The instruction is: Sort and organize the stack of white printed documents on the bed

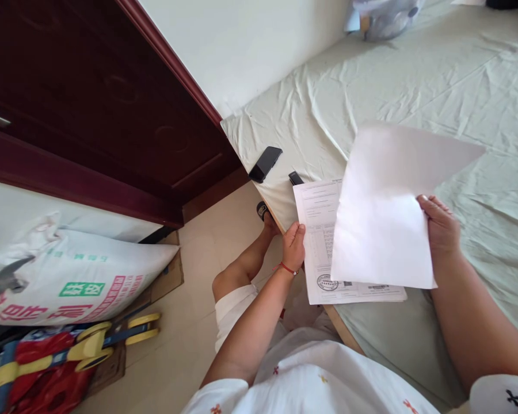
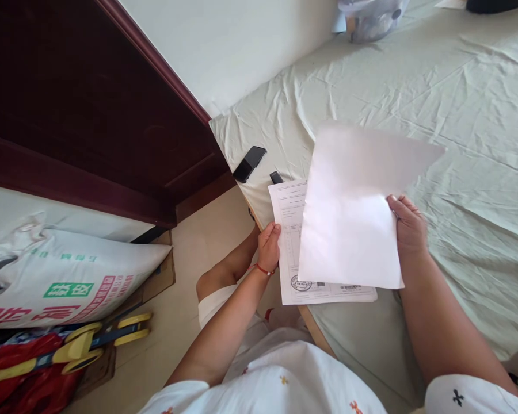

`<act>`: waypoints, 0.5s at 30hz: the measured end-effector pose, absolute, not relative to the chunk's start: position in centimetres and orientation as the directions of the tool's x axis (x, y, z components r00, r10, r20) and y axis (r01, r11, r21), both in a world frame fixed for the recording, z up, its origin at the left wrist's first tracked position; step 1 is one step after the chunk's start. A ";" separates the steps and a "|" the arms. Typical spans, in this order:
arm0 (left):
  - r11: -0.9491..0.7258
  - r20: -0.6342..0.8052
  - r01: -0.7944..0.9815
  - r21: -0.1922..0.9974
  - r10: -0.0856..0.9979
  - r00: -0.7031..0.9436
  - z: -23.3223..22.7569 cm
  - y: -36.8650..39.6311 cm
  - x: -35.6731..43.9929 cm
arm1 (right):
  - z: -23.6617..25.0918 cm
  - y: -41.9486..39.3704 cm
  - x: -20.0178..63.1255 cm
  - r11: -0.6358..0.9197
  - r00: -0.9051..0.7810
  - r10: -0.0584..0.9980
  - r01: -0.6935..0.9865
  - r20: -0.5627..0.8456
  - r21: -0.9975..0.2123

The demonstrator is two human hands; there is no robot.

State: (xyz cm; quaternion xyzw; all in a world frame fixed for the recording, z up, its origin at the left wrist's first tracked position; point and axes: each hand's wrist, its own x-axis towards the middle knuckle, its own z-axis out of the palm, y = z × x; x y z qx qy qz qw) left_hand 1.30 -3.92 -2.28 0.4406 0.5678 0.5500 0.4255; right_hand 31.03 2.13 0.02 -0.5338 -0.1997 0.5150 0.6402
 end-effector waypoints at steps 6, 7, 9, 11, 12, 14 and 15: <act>0.020 -0.008 0.046 0.999 0.968 -0.250 -2.6 -3.9 1.3 | 0.5 1.6 30.9 -0.143 0.314 0.896 -0.464 -0.313 -0.874; 0.021 -0.007 0.056 0.998 0.968 -0.252 -2.5 -3.9 1.3 | 0.6 1.6 30.7 -0.144 0.317 0.896 -0.457 -0.312 -0.878; 0.025 -0.006 0.071 0.997 0.968 -0.252 -2.4 -3.9 1.4 | 0.7 1.5 30.5 -0.147 0.317 0.897 -0.442 -0.307 -0.885; 0.023 -0.004 0.073 0.997 0.968 -0.251 -2.2 -3.9 1.4 | 0.7 1.3 30.2 -0.151 0.303 0.905 -0.429 -0.299 -0.891; 0.019 0.000 0.071 0.997 0.968 -0.251 -2.2 -3.9 1.4 | 0.7 1.2 30.0 -0.152 0.296 0.909 -0.421 -0.294 -0.894; 0.006 0.011 0.067 0.998 0.967 -0.255 -2.2 -3.9 1.4 | 0.6 1.0 29.7 -0.164 0.269 0.921 -0.390 -0.282 -0.906; -0.001 0.018 0.066 0.998 0.965 -0.260 -2.2 -3.9 1.4 | 0.5 0.9 29.5 -0.175 0.247 0.929 -0.362 -0.275 -0.916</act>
